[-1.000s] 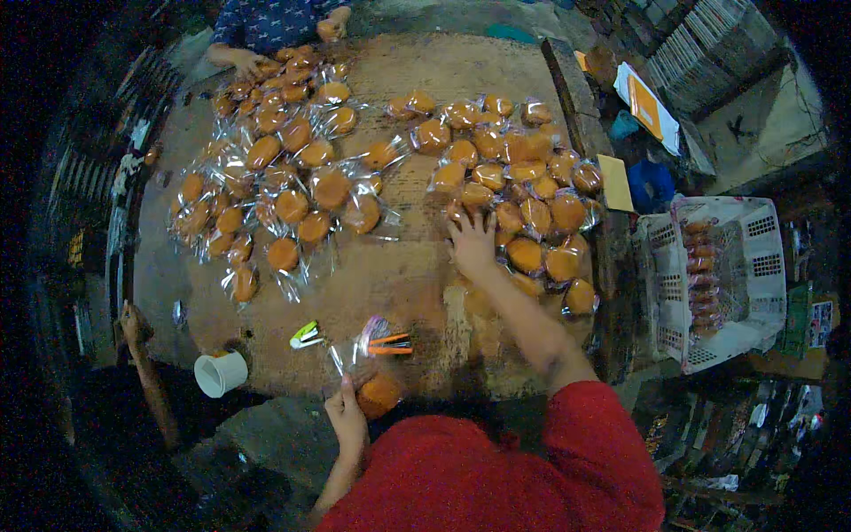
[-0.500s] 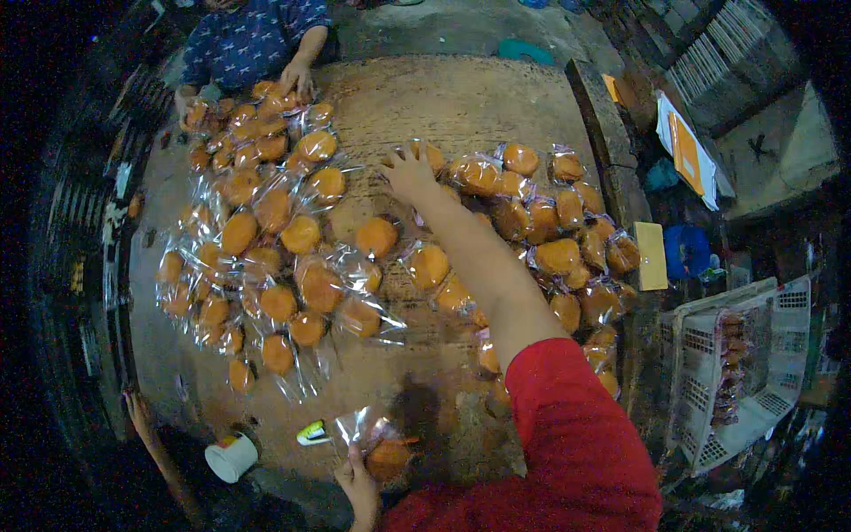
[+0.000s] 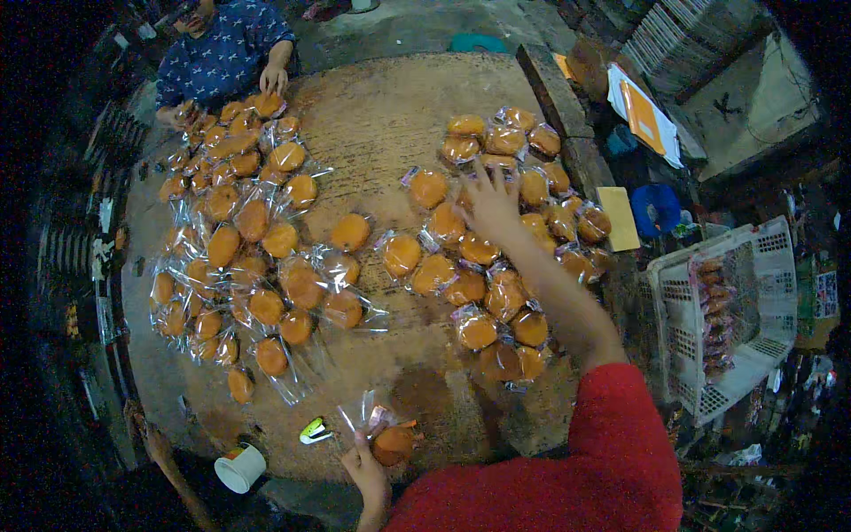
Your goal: The person places round buns into clear plastic bags, seals each bag with a handheld stapler, and stacks the sealed packages on the table. The person then gathers the sealed buns and places them into a white plastic crate.
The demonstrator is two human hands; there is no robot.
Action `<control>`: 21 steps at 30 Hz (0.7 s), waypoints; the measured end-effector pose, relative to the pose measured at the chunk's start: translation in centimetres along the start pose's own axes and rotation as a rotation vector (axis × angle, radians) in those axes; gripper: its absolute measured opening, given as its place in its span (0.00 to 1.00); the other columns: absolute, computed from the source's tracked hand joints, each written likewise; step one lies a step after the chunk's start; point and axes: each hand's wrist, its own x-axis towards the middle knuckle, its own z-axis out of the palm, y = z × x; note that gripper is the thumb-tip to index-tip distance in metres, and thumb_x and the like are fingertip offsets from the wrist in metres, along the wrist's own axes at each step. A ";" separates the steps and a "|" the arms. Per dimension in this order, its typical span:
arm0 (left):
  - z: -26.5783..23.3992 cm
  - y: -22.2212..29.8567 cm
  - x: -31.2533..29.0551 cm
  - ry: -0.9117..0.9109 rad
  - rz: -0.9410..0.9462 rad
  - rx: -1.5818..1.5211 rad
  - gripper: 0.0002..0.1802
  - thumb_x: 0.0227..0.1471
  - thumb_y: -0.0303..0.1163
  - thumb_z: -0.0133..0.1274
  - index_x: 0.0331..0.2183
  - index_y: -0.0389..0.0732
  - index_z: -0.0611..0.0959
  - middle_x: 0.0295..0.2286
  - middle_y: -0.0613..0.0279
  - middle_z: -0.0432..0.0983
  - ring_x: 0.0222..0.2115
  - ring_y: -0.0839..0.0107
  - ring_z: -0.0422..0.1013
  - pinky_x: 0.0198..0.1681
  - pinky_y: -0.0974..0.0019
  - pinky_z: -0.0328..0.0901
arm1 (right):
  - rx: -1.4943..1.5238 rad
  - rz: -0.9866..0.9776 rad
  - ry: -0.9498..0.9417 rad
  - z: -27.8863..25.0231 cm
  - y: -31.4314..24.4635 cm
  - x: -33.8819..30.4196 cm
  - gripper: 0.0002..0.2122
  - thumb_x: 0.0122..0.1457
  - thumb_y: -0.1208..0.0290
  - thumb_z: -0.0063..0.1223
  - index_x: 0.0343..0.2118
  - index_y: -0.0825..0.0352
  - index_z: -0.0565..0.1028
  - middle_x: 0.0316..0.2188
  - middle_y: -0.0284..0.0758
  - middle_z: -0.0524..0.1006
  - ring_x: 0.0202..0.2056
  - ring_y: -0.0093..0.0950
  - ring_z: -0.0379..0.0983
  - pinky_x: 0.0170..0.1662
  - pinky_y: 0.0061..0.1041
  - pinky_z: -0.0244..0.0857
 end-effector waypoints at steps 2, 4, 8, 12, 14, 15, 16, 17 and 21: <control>0.2 -0.7 -0.1 0.028 0.055 -0.073 0.28 0.68 0.41 0.47 0.19 0.34 0.76 0.18 0.73 0.66 0.21 0.83 0.58 0.23 0.70 0.55 | 0.006 0.072 -0.034 -1.0 0.4 -8.3 0.38 0.58 0.37 0.50 0.66 0.55 0.63 0.71 0.45 0.49 0.70 0.56 0.39 0.65 0.71 0.28; 0.1 -1.2 -0.2 0.043 0.089 -0.069 0.28 0.68 0.40 0.47 0.18 0.35 0.73 0.17 0.75 0.62 0.20 0.83 0.55 0.22 0.68 0.50 | 0.027 0.159 -0.026 -0.7 1.3 -13.0 0.40 0.57 0.33 0.49 0.67 0.55 0.63 0.72 0.46 0.45 0.71 0.56 0.35 0.65 0.71 0.27; 0.0 -1.0 -1.2 0.032 0.177 0.015 0.28 0.68 0.40 0.47 0.17 0.36 0.70 0.18 0.73 0.62 0.21 0.82 0.55 0.22 0.67 0.50 | 0.090 0.230 0.041 2.1 2.8 -14.4 0.38 0.58 0.36 0.51 0.67 0.53 0.63 0.72 0.43 0.48 0.70 0.58 0.34 0.66 0.68 0.30; 0.8 -0.1 -3.1 0.095 0.153 -0.152 0.27 0.68 0.41 0.47 0.20 0.33 0.76 0.19 0.69 0.64 0.22 0.80 0.56 0.23 0.67 0.54 | 0.089 0.128 0.137 2.9 4.1 -9.6 0.34 0.60 0.39 0.50 0.66 0.51 0.65 0.70 0.42 0.52 0.70 0.56 0.38 0.67 0.64 0.36; 0.8 -0.1 -3.3 0.166 0.198 -0.039 0.27 0.68 0.42 0.47 0.25 0.29 0.81 0.20 0.67 0.66 0.22 0.79 0.57 0.24 0.68 0.57 | 0.227 0.113 0.231 2.2 5.1 -9.0 0.33 0.60 0.40 0.51 0.65 0.50 0.66 0.69 0.42 0.55 0.69 0.54 0.42 0.67 0.62 0.38; 0.5 -0.2 -3.4 0.167 0.180 -0.036 0.27 0.68 0.42 0.46 0.27 0.28 0.83 0.20 0.67 0.66 0.22 0.79 0.58 0.25 0.68 0.57 | 0.356 0.133 0.284 1.8 5.9 -9.4 0.32 0.60 0.40 0.51 0.64 0.50 0.67 0.69 0.41 0.56 0.69 0.53 0.44 0.67 0.62 0.38; 0.1 -0.3 -3.3 0.133 0.201 0.020 0.28 0.68 0.43 0.46 0.30 0.27 0.85 0.21 0.66 0.67 0.23 0.79 0.58 0.25 0.69 0.58 | 0.524 0.156 0.364 1.6 6.5 -9.9 0.31 0.60 0.40 0.51 0.64 0.50 0.67 0.68 0.41 0.57 0.69 0.52 0.46 0.67 0.62 0.38; -0.3 -0.6 -3.2 0.093 0.184 0.030 0.28 0.68 0.43 0.46 0.32 0.27 0.86 0.21 0.67 0.67 0.23 0.79 0.59 0.25 0.69 0.58 | 0.126 0.258 0.391 1.3 7.3 -12.0 0.31 0.60 0.39 0.50 0.62 0.51 0.69 0.66 0.40 0.62 0.67 0.49 0.52 0.66 0.62 0.39; -1.7 -1.7 -3.3 0.009 0.216 0.085 0.28 0.69 0.44 0.45 0.34 0.28 0.88 0.24 0.68 0.72 0.24 0.79 0.64 0.31 0.72 0.63 | 0.074 0.348 0.070 2.2 8.8 -19.3 0.34 0.60 0.36 0.46 0.63 0.55 0.69 0.64 0.40 0.64 0.66 0.50 0.54 0.66 0.66 0.32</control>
